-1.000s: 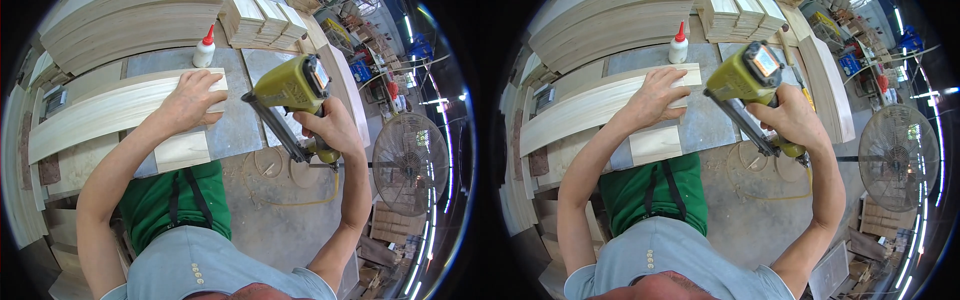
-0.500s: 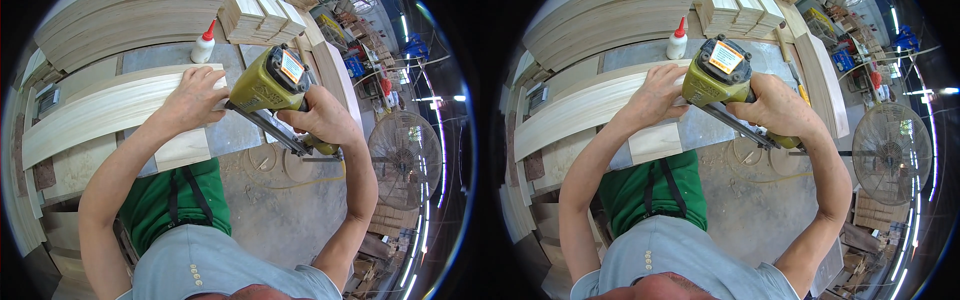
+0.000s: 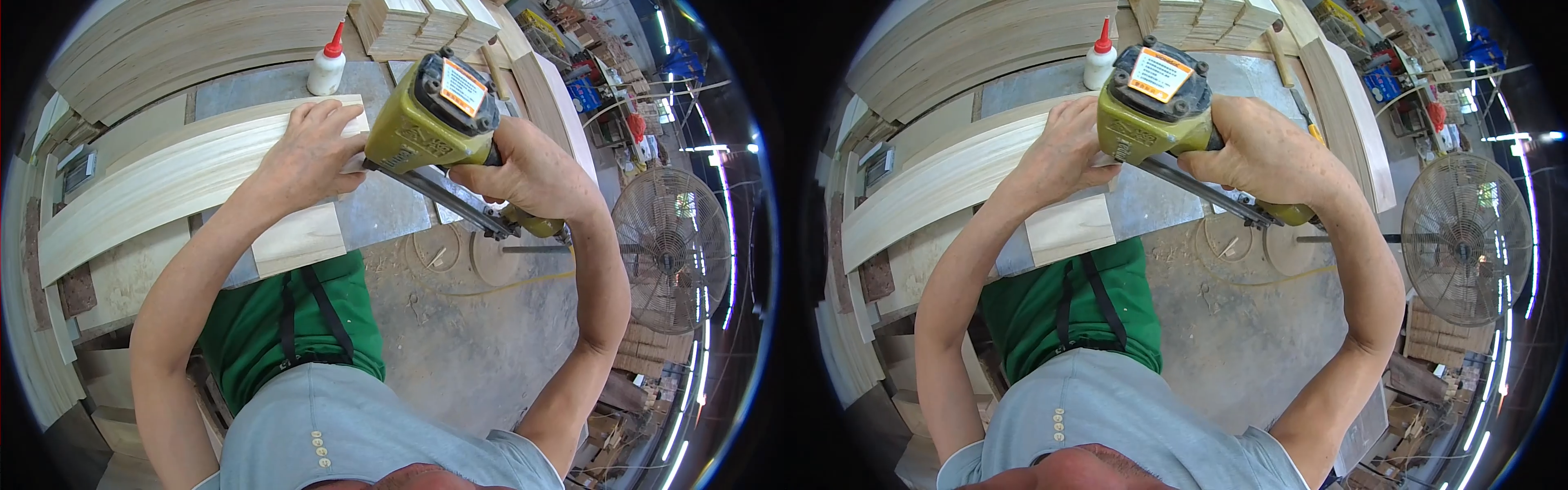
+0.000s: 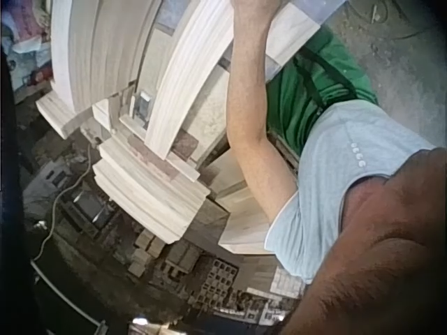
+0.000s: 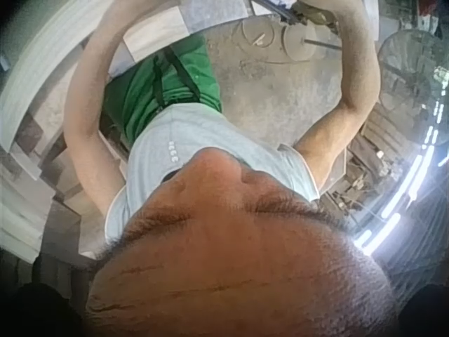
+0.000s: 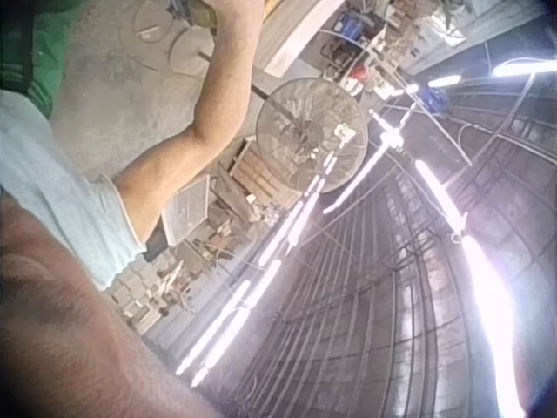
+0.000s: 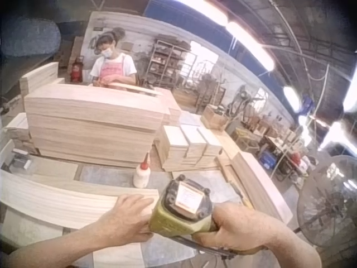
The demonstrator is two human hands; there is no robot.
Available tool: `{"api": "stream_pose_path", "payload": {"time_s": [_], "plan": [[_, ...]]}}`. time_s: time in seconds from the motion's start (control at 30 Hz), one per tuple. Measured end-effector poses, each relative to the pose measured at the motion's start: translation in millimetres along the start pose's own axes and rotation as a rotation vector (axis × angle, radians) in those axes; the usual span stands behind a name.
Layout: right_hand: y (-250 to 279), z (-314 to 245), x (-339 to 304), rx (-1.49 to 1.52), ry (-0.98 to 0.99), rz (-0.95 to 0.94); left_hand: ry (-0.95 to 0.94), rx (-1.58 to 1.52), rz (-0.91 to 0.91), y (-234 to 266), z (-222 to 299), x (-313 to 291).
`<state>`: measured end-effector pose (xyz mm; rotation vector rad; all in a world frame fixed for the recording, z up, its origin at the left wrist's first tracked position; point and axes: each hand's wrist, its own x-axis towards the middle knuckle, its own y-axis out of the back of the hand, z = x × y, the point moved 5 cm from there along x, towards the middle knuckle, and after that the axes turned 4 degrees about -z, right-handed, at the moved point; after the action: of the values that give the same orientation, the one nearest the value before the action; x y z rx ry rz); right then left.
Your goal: Assembling wooden boxes by applying glue to the edges and securing them with a pneumatic nail gun.
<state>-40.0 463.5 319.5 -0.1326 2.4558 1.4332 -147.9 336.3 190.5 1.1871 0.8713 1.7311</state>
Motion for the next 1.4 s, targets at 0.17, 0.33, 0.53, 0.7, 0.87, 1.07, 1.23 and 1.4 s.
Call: {"api": "stream_pose_path", "payload": {"time_s": [0.17, 0.33, 0.53, 0.7, 0.87, 1.07, 1.23, 1.4], "plan": [[6.0, 1.4, -7.1, 0.07, -0.039, -0.09, -0.025, -0.031, 0.03, 2.6, 1.4, -0.8], [13.4, 9.4, -17.1, 0.132, -0.115, -0.053, -0.031, 0.031, 0.025, 5.8, 3.7, -1.2], [11.6, 38.7, -27.4, 0.208, -0.271, 0.076, 0.013, -0.05, -0.06, 13.4, 3.0, 2.1], [-6.6, 81.3, -23.0, 0.339, -0.236, 0.121, 0.232, -0.285, -0.223, 24.2, -14.6, 23.1], [-28.2, 129.8, -13.2, 0.478, -0.123, 0.182, 0.423, -0.447, -0.454, 22.8, -36.7, 58.4], [-47.9, 169.9, 5.6, 0.536, -0.071, 0.182, 0.757, -0.59, -0.639, 12.8, -61.4, 66.1], [-53.3, 178.4, 14.5, 0.596, -0.024, 0.201, 0.693, -0.992, -0.713, 1.5, -77.2, 66.3], [-56.1, 175.5, 15.9, 0.537, -0.062, 0.098, 0.665, -0.935, -0.697, 1.2, -88.6, 65.5]]}}
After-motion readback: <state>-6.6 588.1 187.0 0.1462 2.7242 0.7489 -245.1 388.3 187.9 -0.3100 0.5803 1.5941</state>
